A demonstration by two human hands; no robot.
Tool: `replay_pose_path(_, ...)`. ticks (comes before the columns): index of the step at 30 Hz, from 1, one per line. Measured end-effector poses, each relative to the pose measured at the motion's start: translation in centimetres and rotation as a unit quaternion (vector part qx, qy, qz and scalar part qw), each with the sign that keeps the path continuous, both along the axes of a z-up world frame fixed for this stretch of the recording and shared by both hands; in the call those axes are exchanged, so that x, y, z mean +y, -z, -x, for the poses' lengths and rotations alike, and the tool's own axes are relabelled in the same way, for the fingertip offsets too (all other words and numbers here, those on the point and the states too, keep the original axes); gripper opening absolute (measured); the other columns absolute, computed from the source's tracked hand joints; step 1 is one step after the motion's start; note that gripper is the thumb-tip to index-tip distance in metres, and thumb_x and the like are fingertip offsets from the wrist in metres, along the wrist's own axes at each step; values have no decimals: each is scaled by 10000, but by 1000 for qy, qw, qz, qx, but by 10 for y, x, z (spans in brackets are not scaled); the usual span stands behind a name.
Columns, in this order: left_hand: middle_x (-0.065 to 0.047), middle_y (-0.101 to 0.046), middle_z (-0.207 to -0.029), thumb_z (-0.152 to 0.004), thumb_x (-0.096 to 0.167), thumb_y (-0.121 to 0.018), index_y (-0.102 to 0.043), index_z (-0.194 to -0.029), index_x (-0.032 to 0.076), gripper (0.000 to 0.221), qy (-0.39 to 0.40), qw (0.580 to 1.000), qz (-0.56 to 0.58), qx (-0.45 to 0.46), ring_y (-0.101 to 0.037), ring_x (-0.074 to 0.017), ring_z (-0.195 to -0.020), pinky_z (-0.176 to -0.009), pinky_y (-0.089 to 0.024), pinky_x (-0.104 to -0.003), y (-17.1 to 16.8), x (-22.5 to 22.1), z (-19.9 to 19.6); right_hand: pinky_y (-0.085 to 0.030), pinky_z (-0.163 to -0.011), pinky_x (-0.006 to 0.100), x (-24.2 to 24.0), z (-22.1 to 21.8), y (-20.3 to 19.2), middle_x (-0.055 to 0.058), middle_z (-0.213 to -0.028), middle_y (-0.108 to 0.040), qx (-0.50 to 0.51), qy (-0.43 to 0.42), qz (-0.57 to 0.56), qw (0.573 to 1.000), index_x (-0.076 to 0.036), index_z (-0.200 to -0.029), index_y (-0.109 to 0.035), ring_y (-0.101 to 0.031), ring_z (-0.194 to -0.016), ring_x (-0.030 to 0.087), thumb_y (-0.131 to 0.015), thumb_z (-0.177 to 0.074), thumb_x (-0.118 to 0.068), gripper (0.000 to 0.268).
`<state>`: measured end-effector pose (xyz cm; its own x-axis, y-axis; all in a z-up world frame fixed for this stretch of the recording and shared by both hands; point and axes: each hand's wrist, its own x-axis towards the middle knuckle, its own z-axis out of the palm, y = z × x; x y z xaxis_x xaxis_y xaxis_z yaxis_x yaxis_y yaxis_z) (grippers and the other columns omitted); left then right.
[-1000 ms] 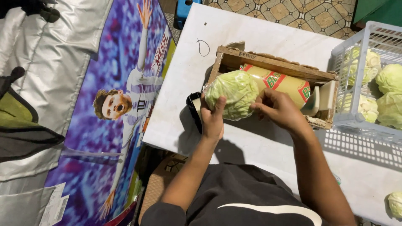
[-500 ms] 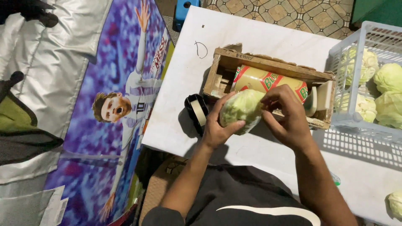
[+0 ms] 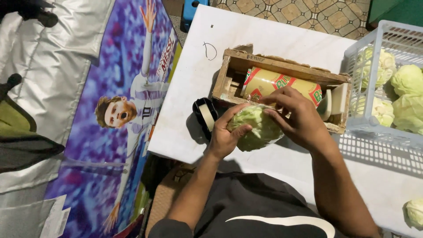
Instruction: Wrapping individual cabbages in plastic film and placing them into a plastic crate for storage or transport.
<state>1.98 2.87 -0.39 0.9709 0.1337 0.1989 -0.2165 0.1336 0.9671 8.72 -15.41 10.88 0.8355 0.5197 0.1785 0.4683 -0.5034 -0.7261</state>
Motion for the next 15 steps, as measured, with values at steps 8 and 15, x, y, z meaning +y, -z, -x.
replay_pose_path(8, -176, -730, -1164, -892, 253, -807, -672, -1324, 87, 481, -63, 998, -12, 17, -668, -235, -1094, -985, -535, -451, -9, 1, -6, -547, -766, 353, -4, 2, 21, 99, -966, -636, 5, -9, -172, 985, -88, -992, -731, -639, -857, 236, -675, -901, 9, 145)
replay_pose_path(15, -202, -723, -1167, -955, 291, -769, -645, -1351, 83, 464, -119, 993, -8, 24, -668, -269, -1108, -975, -541, -496, 0, 18, -4, -553, -839, 425, 3, -7, 30, 141, -1011, -657, -114, 14, -136, 984, -41, -1093, -688, -655, -978, 346, -665, -984, 10, 122)
